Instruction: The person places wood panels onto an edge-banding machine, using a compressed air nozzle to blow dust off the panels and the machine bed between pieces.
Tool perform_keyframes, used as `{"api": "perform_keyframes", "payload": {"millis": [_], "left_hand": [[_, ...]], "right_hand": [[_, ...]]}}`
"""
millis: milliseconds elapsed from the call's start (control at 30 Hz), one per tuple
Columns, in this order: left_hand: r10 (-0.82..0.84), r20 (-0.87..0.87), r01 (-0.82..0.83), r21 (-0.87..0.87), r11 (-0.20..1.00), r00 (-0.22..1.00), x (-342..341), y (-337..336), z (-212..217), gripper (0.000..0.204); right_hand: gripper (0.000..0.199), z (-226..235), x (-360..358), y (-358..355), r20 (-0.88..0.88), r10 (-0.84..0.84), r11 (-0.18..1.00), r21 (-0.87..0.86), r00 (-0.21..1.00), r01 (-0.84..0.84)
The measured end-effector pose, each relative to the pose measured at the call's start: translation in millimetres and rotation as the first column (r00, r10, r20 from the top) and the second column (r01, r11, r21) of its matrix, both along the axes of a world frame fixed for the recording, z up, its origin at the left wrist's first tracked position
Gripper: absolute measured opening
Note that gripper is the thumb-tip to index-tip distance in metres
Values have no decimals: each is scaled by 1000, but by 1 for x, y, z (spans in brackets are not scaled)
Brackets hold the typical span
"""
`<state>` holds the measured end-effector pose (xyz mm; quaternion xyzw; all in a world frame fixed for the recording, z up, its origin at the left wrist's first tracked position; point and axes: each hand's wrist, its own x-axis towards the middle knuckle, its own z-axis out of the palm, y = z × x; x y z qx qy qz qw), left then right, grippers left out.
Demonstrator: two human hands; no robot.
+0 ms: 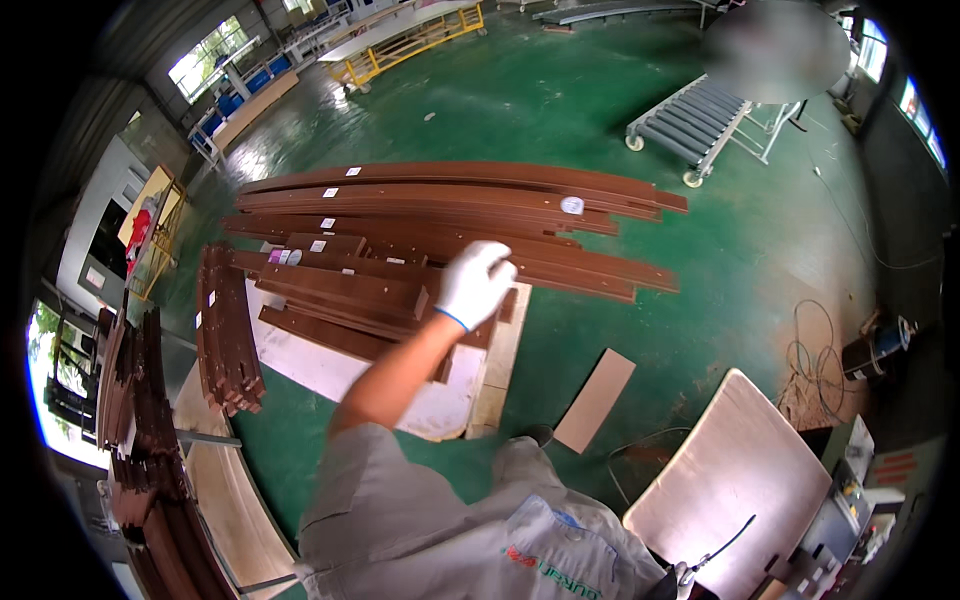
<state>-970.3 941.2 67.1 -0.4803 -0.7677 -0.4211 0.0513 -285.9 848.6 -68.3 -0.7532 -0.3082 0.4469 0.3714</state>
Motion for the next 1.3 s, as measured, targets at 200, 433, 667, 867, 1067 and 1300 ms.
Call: {"api": "perform_keyframes", "payload": {"millis": [200, 433, 667, 867, 1067, 1300], "left_hand": [[71, -191, -196, -789, 582, 979, -258, -50, -16, 36], [-523, -83, -102, -995, -9, 849, -292, -32, -68, 53], [-481, -64, -52, -998, 38, 874, -307, -14, -94, 78], [-534, -143, -169, -986, 0, 833, -318, -52, -94, 71], [-518, -136, -234, -964, -128, 845, -290, 34, -6, 45], [-614, -309, 173, -782, 598, 726, -10, 195, 66, 40]], "right_hand": [[30, 7, -51, 29, -114, 1, 989, -149, 994, -18], [30, -37, -57, 40, 194, 151, 988, -42, 969, -146], [24, 14, -134, 13, 263, 39, 997, 58, 964, -56], [23, 3, -130, -28, 239, -21, 997, 71, 971, 4], [19, -10, -130, -76, 66, -265, 963, 64, 962, 261], [26, -29, -72, -141, 268, -229, 971, 4, 936, 237]]}}
